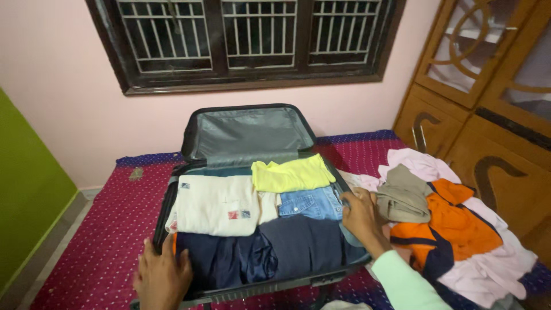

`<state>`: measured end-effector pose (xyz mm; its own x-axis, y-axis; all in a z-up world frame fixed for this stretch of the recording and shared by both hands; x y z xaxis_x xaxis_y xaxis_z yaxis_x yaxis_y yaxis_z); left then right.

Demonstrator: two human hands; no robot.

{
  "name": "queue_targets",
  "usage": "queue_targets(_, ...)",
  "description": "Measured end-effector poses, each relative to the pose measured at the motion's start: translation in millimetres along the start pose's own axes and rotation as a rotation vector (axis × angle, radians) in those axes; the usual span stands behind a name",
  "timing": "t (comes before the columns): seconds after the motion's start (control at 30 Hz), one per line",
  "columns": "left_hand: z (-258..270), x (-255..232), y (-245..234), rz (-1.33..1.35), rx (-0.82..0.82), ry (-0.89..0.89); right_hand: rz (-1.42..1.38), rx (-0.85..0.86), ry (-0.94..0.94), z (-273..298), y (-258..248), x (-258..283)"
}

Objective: The person folds a yellow shirt and a pair of tan trousers and places them into an open suitcase on a bed.

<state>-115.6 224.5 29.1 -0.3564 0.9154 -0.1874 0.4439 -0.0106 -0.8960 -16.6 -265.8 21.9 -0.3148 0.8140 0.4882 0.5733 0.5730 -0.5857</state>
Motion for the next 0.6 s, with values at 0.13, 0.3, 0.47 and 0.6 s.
queue_targets(0.13, 6.3, 8.5, 16.8, -0.092, 0.152, -0.032, 0.013, 0.13, 0.1, -1.6, 5.6, -14.5)
queue_targets(0.3, 18.0, -11.4, -3.0, -0.174, -0.353, 0.12, -0.512, 0.244, 0.529, 2.1, -1.6, -46.0)
queue_targets(0.47, 47.2, -102.6, -8.9, 0.384, -0.262, 0.439, -1.031, 0.035, 0.591, 26.2, -8.1, -111.0)
queue_targets(0.6, 91.5, -213.1, -24.9, 0.725, -0.101, 0.768, -0.818, 0.033, 0.618, 79.2, -2.2, -178.5)
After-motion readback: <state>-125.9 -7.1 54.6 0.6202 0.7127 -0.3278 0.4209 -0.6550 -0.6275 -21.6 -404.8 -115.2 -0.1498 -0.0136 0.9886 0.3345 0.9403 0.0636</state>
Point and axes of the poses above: each hand's wrist, its own z-axis away from the middle knuckle, its own y-axis out of the palm, x = y × z, the point moved 5 cm from there along -z, towards the middle knuckle, and after that the axes turned 15 degrees about -z, right-handed, at the moved point
